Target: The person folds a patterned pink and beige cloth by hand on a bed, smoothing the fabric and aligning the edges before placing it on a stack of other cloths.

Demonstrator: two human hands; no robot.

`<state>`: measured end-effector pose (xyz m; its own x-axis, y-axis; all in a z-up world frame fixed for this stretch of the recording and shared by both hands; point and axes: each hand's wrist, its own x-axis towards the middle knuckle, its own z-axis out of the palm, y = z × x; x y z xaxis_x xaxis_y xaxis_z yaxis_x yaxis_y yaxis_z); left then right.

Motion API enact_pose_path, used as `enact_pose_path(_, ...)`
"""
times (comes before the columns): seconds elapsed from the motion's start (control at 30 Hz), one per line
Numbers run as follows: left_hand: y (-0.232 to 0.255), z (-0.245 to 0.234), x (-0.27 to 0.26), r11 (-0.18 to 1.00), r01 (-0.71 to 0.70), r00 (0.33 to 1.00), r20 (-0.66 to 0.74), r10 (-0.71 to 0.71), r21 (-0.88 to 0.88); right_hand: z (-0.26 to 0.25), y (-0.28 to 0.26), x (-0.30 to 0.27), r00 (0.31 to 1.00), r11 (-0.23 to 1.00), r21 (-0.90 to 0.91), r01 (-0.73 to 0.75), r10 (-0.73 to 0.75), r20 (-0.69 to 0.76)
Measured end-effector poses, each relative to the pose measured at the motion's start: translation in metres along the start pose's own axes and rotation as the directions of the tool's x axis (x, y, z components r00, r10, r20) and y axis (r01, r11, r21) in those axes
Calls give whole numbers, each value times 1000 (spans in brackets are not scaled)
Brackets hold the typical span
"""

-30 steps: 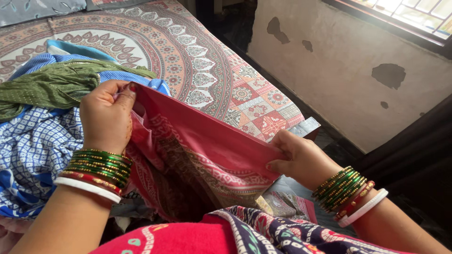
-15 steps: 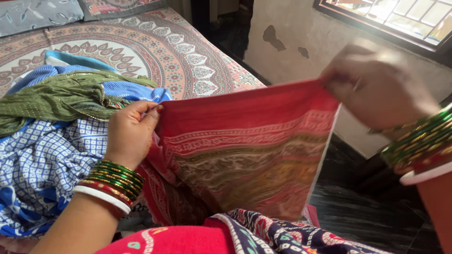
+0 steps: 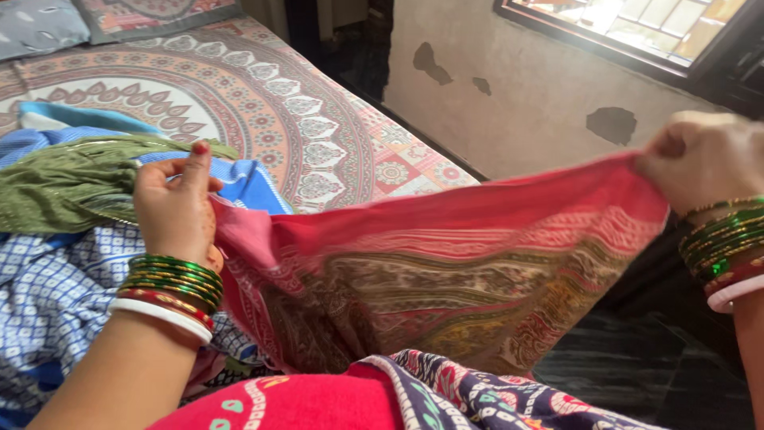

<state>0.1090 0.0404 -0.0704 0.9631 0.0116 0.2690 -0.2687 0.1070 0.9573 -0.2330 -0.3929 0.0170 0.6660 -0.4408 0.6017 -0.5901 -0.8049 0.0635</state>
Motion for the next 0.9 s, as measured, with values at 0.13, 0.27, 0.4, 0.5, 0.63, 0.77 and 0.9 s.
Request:
enact_pose_path(0.13,-13,15,15,997,70,997,-14,-70,-35,92,138,-61,929,945,-126,-302,322,185)
enact_pose_path(0.27,-9,40,13,998,-60,992,111,63,-30,122,205,-126,897,900,-236,-367,410,167)
enact_pose_path(0.4,12,82,-18,1000,-26,973,227,28,-12,78,116,-137,645,775,-400,-490,631,431)
enact_pose_path(0.5,31,119,-57,952,-291,908,341,243,97,41,-1,-102,571,391,429,-814,407,713)
enact_pose_path(0.63,59,162,-123,963,-264,838,509,198,60,-20,-116,-69,696,-180,674,-717,-236,678)
enact_pose_path(0.77,83,182,-162,998,-36,717,694,64,-55,-37,-170,-66,597,-42,635,-771,-394,699)
enact_pose_path(0.9,87,186,-173,987,-152,695,704,144,-52,-34,-154,-63,623,223,643,-733,-161,766)
